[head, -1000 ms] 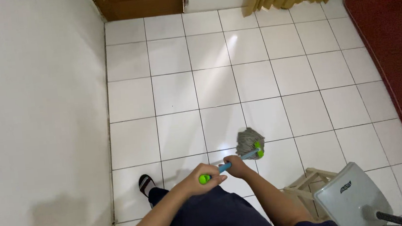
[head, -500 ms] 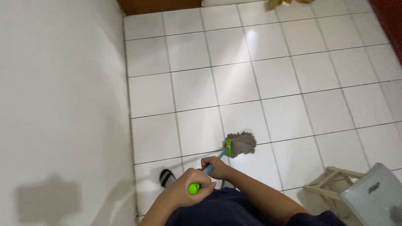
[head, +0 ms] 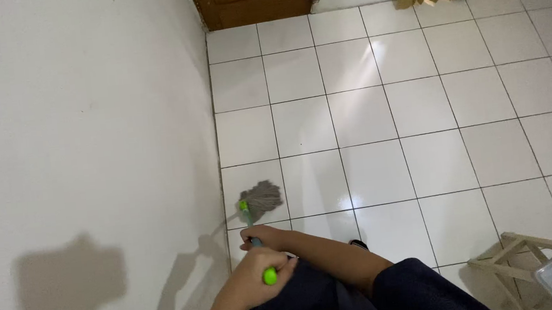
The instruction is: The person mops a tiled entryway floor using a string mop with a blue handle and green accents. They move the mop back and forth across the tiles near a wooden door and a window with yellow curtains.
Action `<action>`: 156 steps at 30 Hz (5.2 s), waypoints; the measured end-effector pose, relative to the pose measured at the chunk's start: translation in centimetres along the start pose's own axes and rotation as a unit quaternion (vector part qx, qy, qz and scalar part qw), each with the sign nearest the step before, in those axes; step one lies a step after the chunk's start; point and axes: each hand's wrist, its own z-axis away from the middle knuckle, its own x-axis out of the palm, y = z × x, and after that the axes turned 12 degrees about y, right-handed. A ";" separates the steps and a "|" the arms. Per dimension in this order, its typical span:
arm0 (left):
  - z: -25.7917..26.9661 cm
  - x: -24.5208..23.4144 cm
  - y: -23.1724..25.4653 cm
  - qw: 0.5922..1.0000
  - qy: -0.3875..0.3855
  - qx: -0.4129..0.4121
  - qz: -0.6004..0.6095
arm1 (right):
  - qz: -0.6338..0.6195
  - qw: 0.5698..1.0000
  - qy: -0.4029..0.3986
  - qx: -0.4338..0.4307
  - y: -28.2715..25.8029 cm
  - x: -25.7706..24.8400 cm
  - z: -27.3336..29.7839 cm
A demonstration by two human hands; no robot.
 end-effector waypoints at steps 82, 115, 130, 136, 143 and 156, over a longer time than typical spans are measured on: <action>-13.2 10.7 2.9 0.970 0.006 0.229 0.083 | 0.281 0.960 0.002 0.001 5.0 -20.4 6.4; -28.1 15.5 0.9 0.959 -0.012 0.115 0.258 | 0.245 0.940 0.183 0.148 16.3 -36.7 14.0; -17.2 -7.4 0.3 0.991 0.094 0.087 0.039 | 0.109 0.981 0.106 -0.122 3.2 -14.8 -13.5; -17.1 -6.0 1.1 0.992 0.009 0.127 0.006 | 0.204 0.969 -0.085 -0.109 -0.8 -14.9 -15.4; -19.3 -5.9 1.5 0.985 0.033 0.162 0.040 | 0.212 0.972 -0.098 -0.021 -4.3 -17.7 -14.4; -32.0 8.9 3.4 0.971 -0.057 0.192 0.128 | 0.340 0.940 0.004 0.029 8.4 -38.0 1.6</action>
